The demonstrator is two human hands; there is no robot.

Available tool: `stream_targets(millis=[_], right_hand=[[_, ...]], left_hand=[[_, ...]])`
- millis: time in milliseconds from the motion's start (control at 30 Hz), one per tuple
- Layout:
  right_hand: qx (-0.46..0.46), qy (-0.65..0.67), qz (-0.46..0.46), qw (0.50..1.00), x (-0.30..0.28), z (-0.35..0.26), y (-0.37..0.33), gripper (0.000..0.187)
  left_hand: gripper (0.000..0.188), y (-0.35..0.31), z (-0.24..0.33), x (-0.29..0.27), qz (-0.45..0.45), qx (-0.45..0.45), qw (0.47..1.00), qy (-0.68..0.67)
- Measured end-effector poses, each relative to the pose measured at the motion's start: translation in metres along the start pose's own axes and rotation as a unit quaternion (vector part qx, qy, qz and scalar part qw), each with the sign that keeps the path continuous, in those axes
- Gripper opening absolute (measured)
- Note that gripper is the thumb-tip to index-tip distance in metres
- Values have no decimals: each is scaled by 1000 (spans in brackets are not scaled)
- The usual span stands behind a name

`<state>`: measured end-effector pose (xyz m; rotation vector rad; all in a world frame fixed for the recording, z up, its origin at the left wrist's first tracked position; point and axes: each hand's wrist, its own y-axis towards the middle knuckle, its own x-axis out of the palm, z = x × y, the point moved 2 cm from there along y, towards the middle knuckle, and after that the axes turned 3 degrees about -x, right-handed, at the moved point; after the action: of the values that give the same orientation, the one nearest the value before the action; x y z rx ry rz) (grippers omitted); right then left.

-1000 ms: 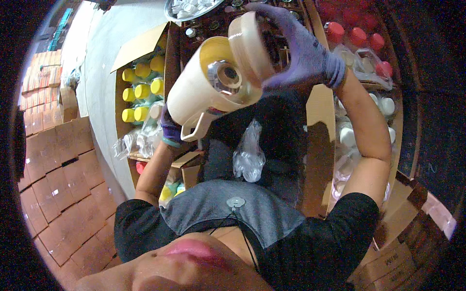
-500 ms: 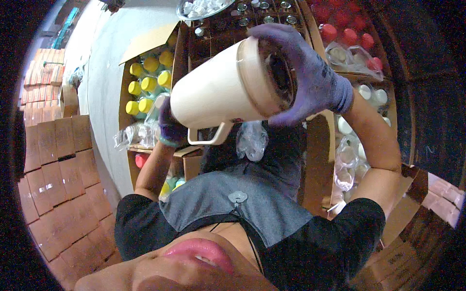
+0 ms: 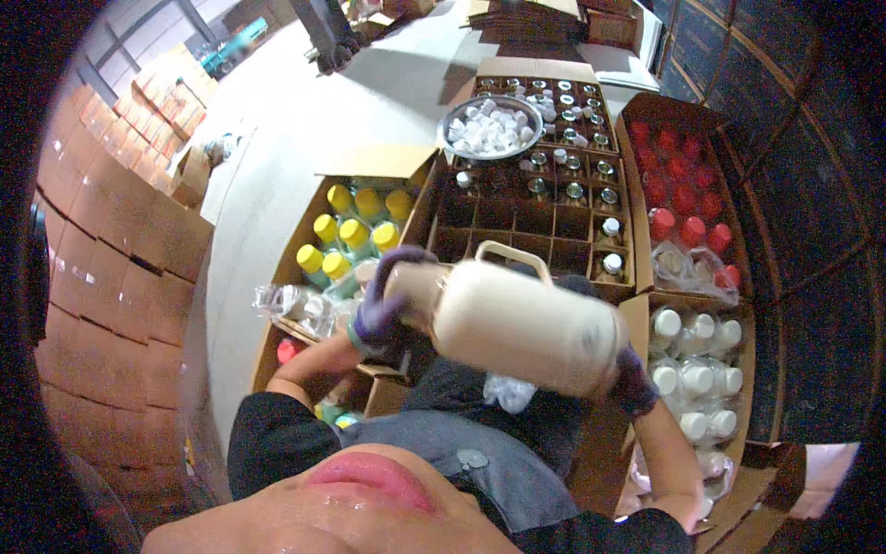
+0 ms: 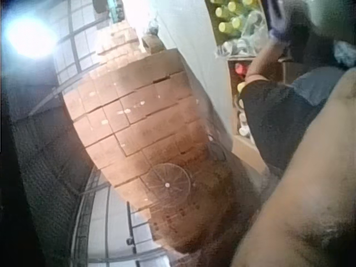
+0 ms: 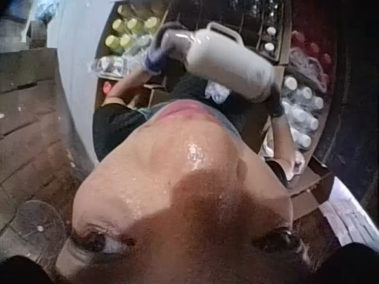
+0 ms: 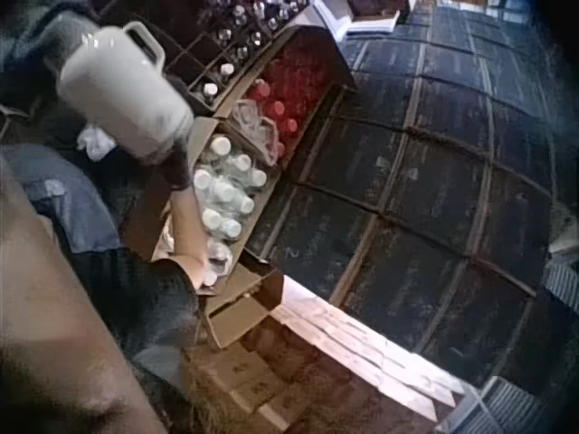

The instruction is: The person assembles thermos bottles by inserting stainless steel inner liners into plastic outer shells and securing lids. They handle multiple bottles of different colors, remove plastic wrapping, and place the finished units into a cardboard box.

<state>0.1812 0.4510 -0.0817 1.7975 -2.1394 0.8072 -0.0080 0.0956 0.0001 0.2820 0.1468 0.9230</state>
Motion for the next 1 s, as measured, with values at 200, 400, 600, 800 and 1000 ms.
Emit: stream_targets(millis=[200, 400, 600, 800, 1000], right_hand=[[-452, -389, -127, 793, 101, -88, -37, 69], [-92, -140, -7, 986, 25, -6, -22, 70], [-381, -350, -94, 851, 84, -64, -50, 71], [-91, -131, 23, 987, 13, 10, -29, 72], [-442, -410, -54, 796, 79, -70, -43, 73]], left_hand=[[82, 5, -14, 4, -35, -133, 960, -244], [69, 24, 60, 27, -223, 269, 922, 165], [75, 23, 4, 15, -24, -382, 840, -384], [69, 29, 43, 39, -154, 265, 940, 152], [58, 28, 15, 25, -33, -324, 903, -278]])
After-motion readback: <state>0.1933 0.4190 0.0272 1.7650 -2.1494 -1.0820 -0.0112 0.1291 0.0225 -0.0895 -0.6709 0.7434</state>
